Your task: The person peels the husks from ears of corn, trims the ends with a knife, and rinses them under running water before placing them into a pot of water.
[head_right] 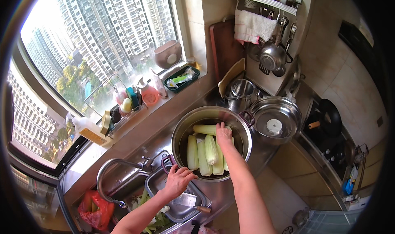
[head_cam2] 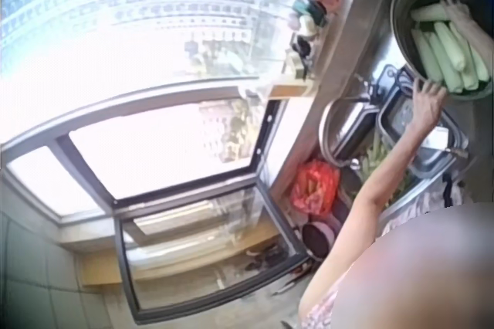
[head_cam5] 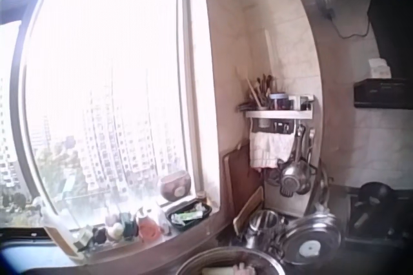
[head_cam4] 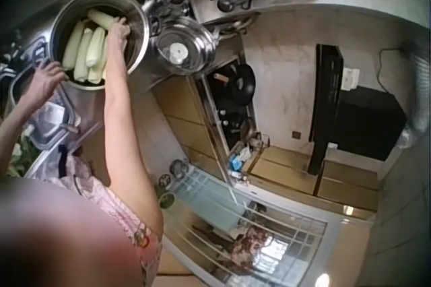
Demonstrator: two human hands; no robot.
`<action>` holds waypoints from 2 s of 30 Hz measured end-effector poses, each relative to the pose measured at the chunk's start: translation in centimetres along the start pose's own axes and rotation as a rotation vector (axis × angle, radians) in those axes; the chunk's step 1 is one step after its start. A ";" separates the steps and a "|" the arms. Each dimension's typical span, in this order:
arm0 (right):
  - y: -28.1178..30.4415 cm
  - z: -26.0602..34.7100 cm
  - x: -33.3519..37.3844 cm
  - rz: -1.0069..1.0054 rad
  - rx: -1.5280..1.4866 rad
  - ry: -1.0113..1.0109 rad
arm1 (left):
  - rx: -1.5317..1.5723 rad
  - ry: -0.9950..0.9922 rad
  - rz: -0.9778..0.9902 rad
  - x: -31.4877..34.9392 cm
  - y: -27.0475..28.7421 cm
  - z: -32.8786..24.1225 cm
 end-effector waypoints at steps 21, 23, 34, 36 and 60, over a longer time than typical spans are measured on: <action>3.4 8.6 9.7 0.448 -0.381 -0.089 | -0.063 0.097 -0.003 -2.8 -1.8 -1.3; 2.1 8.7 10.0 0.447 -0.397 -0.041 | -0.064 0.089 -0.018 -2.8 -1.8 -1.4; 3.1 11.5 10.4 0.594 -0.595 0.087 | -0.068 0.109 -0.135 -2.3 -2.0 -1.2; -0.7 11.1 9.0 0.371 -0.505 0.201 | -0.044 0.069 -0.138 -2.7 -1.7 -1.7; -1.2 7.7 6.4 0.390 -0.274 -0.092 | -0.054 0.133 -0.039 -2.6 -2.0 -1.3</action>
Point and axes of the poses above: each hand's wrist, its own x-axis away from the middle knuckle, its own y-axis out of the back of the hand, z = x × y, the point moved 4 cm from there along -x, towards the middle knuckle, and after that the axes turned 3 degrees about z, right-handed, at the moved point
